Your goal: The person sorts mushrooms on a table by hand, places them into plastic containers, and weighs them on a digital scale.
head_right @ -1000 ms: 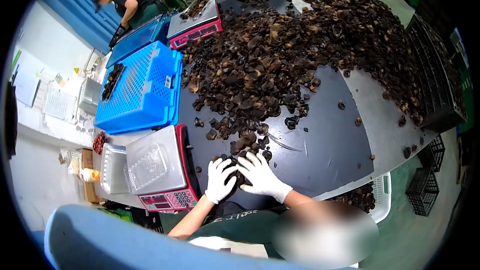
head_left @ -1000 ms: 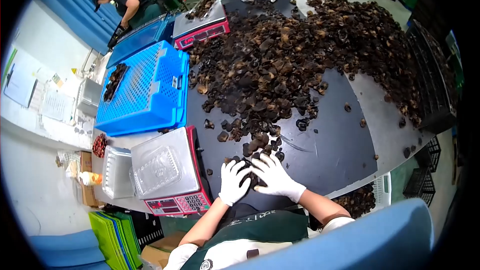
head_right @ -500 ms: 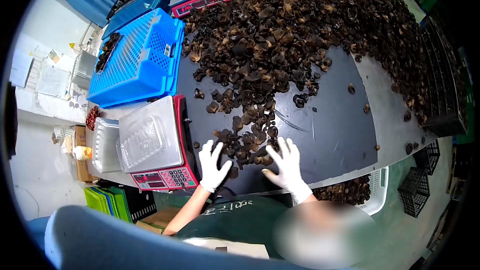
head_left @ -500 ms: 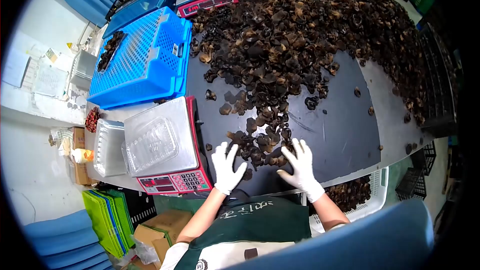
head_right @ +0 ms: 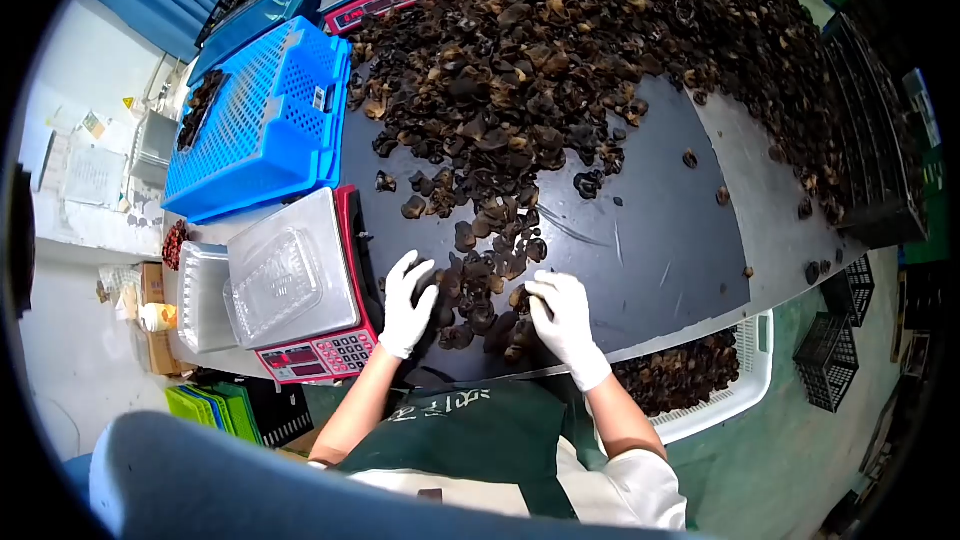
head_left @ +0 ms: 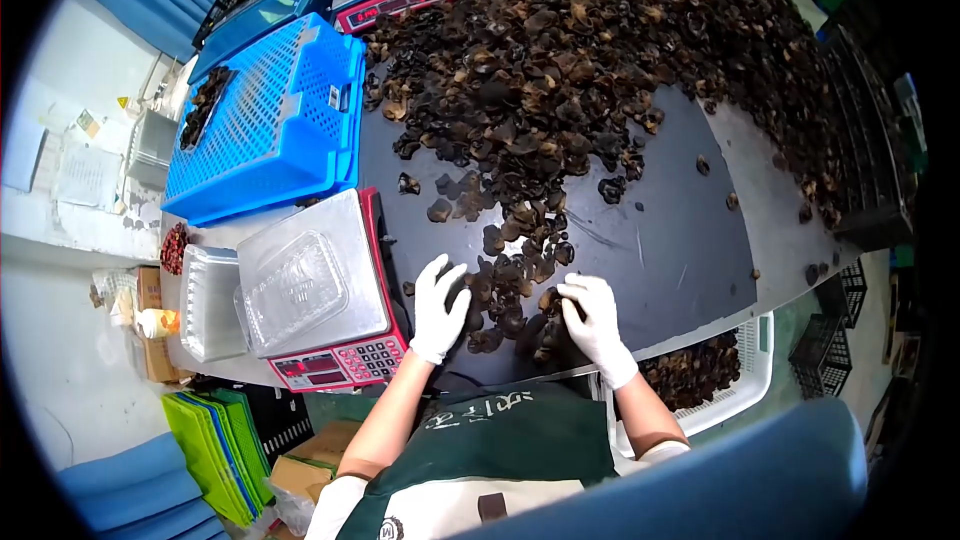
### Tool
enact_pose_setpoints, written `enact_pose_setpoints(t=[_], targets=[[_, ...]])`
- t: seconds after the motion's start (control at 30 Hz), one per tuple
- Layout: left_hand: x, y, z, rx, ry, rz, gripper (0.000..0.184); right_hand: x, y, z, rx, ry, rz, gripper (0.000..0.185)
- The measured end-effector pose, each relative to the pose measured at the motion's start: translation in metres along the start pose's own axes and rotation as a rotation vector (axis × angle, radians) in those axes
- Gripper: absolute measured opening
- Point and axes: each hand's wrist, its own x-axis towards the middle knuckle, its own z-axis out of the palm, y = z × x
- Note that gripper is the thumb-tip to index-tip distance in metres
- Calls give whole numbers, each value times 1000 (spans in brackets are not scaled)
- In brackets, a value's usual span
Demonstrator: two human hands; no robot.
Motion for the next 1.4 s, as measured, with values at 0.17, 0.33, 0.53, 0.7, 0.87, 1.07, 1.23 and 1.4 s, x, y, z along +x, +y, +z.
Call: enact_pose_setpoints(t=[0.17, 0.33, 0.53, 0.7, 0.87, 1.07, 1.23, 1.4], targets=[[8, 10, 22, 164, -363, 95, 44, 19, -31, 18, -85, -229, -75, 50], [-21, 3, -2, -134, -305, 94, 48, -11, -41, 0, 9, -442, -118, 61], [-49, 14, -33, -83, -374, -141, 109, -34, -20, -39, -57, -328, 40, 83], [-53, 22, -22, 302, -562, -159, 131, -49, -21, -44, -230, -534, 90, 101], [-27, 20, -22, 403, -633, -133, 141, -44, -28, -25, -343, -596, 95, 108], [12, 35, -17, 474, -607, 3, 121, 0, -45, 19, -44, -434, -114, 107], [-1, 18, 5, 11, -493, 59, 90, 3, -35, 65, 58, -261, -247, 88], [-17, 12, 2, -476, -454, -120, 70, 8, -41, 78, 230, -157, -269, 63]])
